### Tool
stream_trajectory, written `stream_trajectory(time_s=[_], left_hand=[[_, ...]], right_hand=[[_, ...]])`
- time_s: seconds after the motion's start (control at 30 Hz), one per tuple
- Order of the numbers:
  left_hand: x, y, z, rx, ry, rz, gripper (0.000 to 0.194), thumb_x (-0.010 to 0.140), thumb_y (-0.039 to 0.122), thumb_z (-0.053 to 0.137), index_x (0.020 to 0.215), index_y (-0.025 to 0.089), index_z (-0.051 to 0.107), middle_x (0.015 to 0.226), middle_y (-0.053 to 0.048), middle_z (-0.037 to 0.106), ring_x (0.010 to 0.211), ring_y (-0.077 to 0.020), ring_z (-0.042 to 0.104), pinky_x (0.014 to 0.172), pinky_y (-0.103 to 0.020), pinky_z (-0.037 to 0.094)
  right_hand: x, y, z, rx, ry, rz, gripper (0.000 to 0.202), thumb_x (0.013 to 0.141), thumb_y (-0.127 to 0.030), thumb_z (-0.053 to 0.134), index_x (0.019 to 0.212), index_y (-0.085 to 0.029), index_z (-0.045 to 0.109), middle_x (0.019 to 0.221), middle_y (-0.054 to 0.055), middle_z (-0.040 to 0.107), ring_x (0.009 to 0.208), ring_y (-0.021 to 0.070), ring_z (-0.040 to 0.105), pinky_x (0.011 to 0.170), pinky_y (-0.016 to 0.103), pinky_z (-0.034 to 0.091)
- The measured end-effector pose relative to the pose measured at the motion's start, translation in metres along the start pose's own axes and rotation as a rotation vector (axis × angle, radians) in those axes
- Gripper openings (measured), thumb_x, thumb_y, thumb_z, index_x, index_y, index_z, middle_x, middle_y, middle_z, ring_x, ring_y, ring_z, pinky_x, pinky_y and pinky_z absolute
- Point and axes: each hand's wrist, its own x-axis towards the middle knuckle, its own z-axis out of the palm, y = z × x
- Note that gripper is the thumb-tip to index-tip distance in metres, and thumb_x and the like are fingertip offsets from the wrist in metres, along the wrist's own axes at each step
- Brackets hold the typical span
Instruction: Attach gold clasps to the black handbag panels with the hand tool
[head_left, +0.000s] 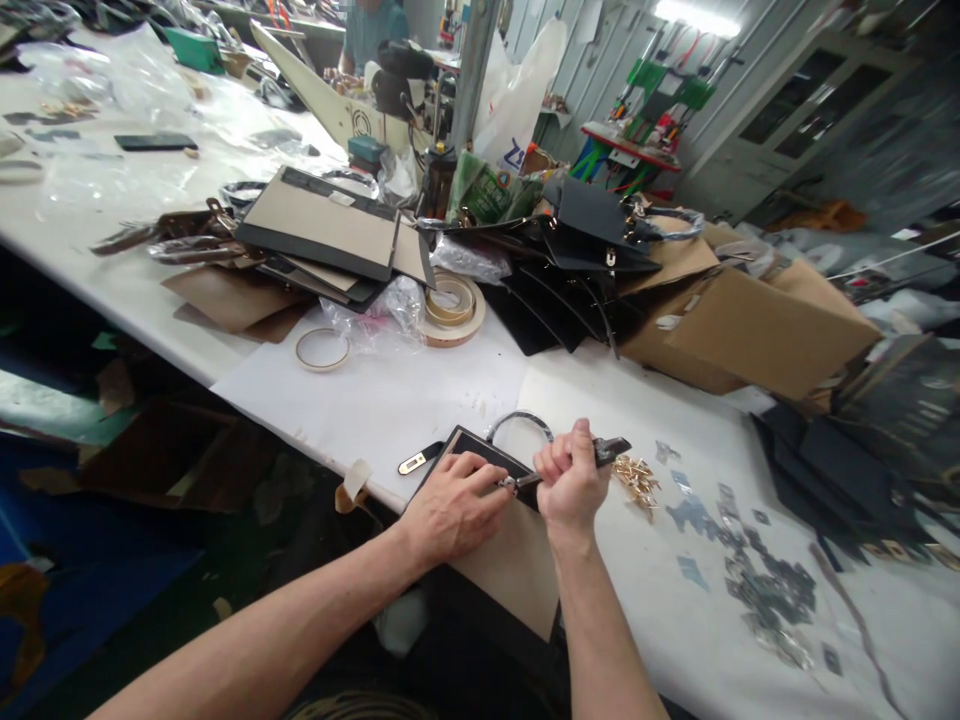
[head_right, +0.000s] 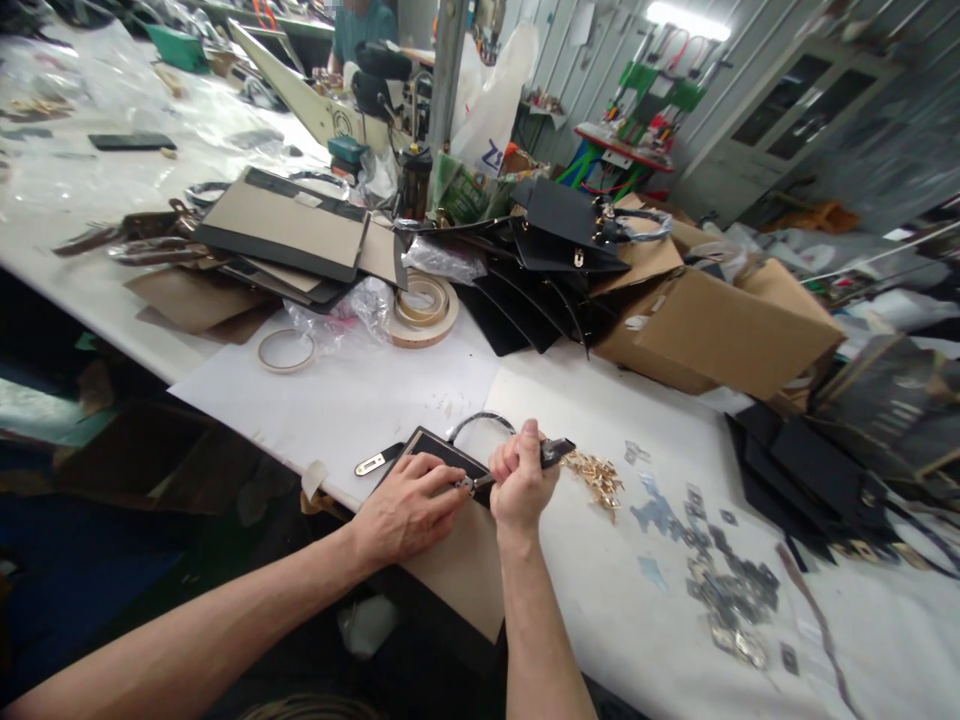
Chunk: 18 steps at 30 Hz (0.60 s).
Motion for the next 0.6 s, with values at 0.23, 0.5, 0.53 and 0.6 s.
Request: stream_trajectory(time_s=[0.23,0.5,0.53,0.6], left_hand=[[0.000,0.000,-0.002,-0.011,-0.008,0.012,0.022,0.102,0.031,0.057,0.123,0.028,0.064,0.130,-0.001,0.067,0.114,-0.0238,0.053,0.094,-0.044,0.042],[0.000,0.000,0.000,-0.013,0.008,0.003,0.013,0.103,0.032,0.056,0.109,0.025,0.065,0.130,-0.002,0.067,0.114,-0.0238,0.052,0.093,-0.043,0.043],[0.000,0.000,0.001,-0.013,0.007,0.005,0.012,0.103,0.031,0.056,0.106,0.025,0.066,0.129,-0.002,0.067,0.114,-0.0239,0.052,0.093,-0.043,0.044],[0.000,-0.001,0.002,-0.015,0.008,0.016,0.011,0.103,0.030,0.056,0.103,0.024,0.066,0.127,-0.002,0.067,0.113,-0.0240,0.052,0.093,-0.043,0.044]], right_hand=[[-0.002,-0.001,-0.006,0.042,-0.144,0.015,0.052,0.093,-0.041,0.073,0.063,-0.022,0.035,0.047,-0.013,0.025,0.037,0.0035,0.016,0.036,0.020,0.016],[-0.021,0.007,-0.011,-0.109,-0.233,-0.135,0.045,0.100,-0.037,0.063,0.065,-0.022,0.039,0.051,-0.011,0.029,0.039,0.0058,0.027,0.041,0.023,0.024],[-0.025,0.008,-0.014,-0.157,-0.246,-0.164,0.044,0.101,-0.037,0.062,0.065,-0.022,0.040,0.051,-0.010,0.031,0.041,0.0065,0.030,0.042,0.024,0.026],[-0.031,0.012,-0.022,-0.294,-0.279,-0.223,0.043,0.101,-0.038,0.061,0.066,-0.023,0.042,0.053,-0.009,0.036,0.044,0.0081,0.036,0.045,0.025,0.031]])
